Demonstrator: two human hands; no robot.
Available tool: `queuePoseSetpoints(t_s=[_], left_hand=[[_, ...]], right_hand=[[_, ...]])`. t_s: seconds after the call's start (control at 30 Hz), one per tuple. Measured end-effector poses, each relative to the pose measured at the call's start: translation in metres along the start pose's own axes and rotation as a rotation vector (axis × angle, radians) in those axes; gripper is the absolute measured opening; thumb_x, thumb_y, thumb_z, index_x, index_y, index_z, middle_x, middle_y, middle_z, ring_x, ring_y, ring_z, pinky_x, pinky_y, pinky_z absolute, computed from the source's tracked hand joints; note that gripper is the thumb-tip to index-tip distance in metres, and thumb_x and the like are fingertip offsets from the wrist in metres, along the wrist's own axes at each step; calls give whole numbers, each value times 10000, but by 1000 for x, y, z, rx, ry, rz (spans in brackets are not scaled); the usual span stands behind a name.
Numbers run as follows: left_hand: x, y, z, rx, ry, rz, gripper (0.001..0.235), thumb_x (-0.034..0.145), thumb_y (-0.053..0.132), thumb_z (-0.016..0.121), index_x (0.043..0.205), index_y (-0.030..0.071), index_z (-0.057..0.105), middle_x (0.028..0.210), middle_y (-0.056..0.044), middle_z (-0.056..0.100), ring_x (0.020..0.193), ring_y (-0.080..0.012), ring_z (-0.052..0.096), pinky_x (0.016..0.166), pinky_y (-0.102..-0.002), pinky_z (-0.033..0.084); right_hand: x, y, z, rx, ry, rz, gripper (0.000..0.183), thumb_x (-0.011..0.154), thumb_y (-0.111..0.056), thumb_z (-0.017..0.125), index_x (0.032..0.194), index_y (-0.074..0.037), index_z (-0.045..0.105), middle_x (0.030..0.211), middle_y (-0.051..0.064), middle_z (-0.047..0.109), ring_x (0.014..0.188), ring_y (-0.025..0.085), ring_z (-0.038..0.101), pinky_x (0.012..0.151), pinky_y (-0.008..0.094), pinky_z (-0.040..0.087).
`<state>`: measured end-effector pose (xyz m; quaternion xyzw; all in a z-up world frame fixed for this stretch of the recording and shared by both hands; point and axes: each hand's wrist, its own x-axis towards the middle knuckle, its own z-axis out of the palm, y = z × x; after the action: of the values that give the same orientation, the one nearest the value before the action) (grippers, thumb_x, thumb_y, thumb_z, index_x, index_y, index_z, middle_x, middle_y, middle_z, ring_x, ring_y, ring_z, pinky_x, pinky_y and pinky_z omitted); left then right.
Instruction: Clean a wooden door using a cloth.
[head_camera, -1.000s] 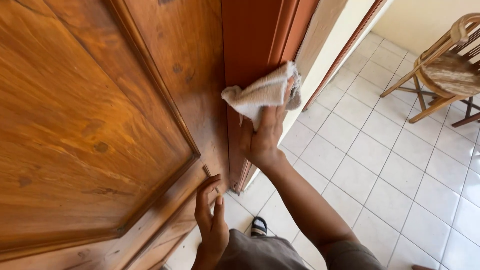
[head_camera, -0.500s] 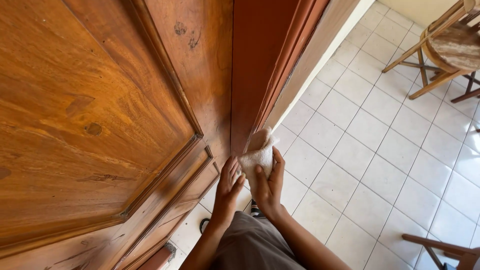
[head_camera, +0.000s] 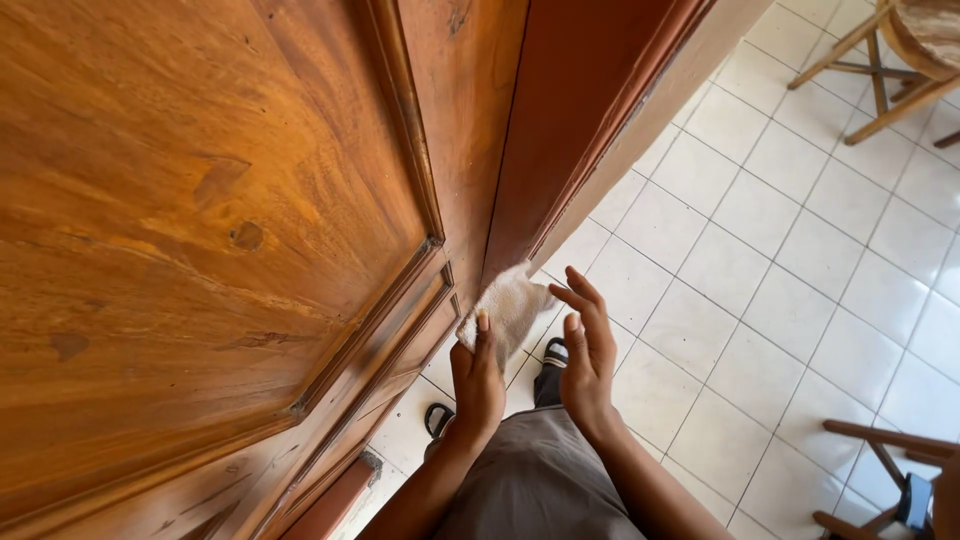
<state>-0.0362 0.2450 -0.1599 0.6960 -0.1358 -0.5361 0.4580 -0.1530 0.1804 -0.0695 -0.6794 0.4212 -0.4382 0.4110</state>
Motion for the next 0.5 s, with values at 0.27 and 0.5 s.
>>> queuePoseSetpoints(t_s=[0.27, 0.5], left_hand=[[-58, 143, 54, -34, 175, 1221, 601, 1201, 399, 270, 1637, -11, 220, 1718, -256, 198, 1604, -382, 234, 1339, -503, 235], [73, 118, 119, 303, 496, 1372, 744, 1127, 554, 224, 1682, 69, 125, 1728, -238, 40, 1644, -438, 21, 1333, -595, 82]], right_hand=[[65, -22, -47, 321, 91, -341, 386, 1145, -303, 459, 1301, 35, 562, 1494, 206, 488, 1474, 337, 476, 1277, 524, 401], [104, 15, -83, 484, -74, -479, 346, 1137, -269, 468, 1308, 20, 550, 1368, 191, 559, 1285, 304, 584, 1132, 487, 502]])
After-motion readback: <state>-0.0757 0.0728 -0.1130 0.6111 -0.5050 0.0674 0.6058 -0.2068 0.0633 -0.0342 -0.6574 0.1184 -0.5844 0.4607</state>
